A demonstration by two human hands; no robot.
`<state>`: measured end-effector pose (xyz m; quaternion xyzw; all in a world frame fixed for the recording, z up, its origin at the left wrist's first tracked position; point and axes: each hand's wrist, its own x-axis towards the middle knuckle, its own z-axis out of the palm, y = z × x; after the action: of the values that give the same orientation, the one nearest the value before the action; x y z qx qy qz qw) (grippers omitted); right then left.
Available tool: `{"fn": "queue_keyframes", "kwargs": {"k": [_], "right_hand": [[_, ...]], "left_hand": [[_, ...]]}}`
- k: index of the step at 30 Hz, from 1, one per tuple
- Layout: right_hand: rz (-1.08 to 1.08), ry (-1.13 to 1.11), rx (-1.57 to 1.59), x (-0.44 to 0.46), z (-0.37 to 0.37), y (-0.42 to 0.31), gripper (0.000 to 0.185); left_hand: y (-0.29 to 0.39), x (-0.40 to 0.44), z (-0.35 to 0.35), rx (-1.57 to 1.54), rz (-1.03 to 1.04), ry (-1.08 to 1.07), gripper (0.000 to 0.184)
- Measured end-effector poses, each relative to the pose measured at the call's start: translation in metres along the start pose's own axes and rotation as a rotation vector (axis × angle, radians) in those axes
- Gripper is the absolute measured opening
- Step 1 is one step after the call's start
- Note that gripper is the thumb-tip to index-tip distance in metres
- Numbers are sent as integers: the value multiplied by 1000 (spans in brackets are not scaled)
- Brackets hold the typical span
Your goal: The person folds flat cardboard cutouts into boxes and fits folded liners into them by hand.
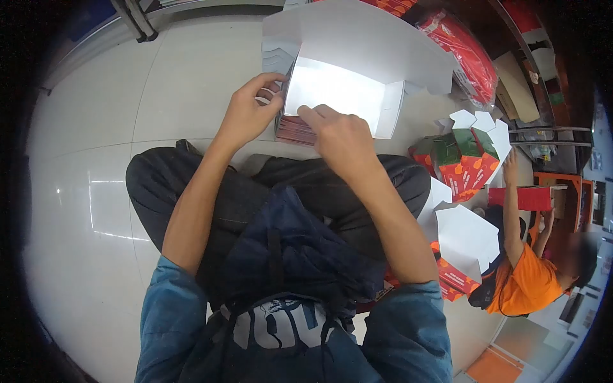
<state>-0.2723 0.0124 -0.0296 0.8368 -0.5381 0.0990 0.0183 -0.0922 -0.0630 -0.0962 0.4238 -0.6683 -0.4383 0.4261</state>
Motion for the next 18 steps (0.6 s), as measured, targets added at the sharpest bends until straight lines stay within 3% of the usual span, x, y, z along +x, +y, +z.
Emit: {"fn": "queue_keyframes", "kwargs": {"k": [5,8,11,14,18], "right_hand": [[-1,-73,195,9,-6,16,23],[121,-236,732,14,-25,24,26],[252,-83,518,25,-38,40,39],[83,-6,294,34,-7,70,40],[152,-74,85,45,-7,55,42]], "left_hand": [[3,-2,1,12,-7,1,33],[1,-2,1,-5,15,10,33],[2,-4,2,-7,-1,11,34],[2,-2,4,-6,-7,5,35],[4,-5,1,33,42,20,34]]}}
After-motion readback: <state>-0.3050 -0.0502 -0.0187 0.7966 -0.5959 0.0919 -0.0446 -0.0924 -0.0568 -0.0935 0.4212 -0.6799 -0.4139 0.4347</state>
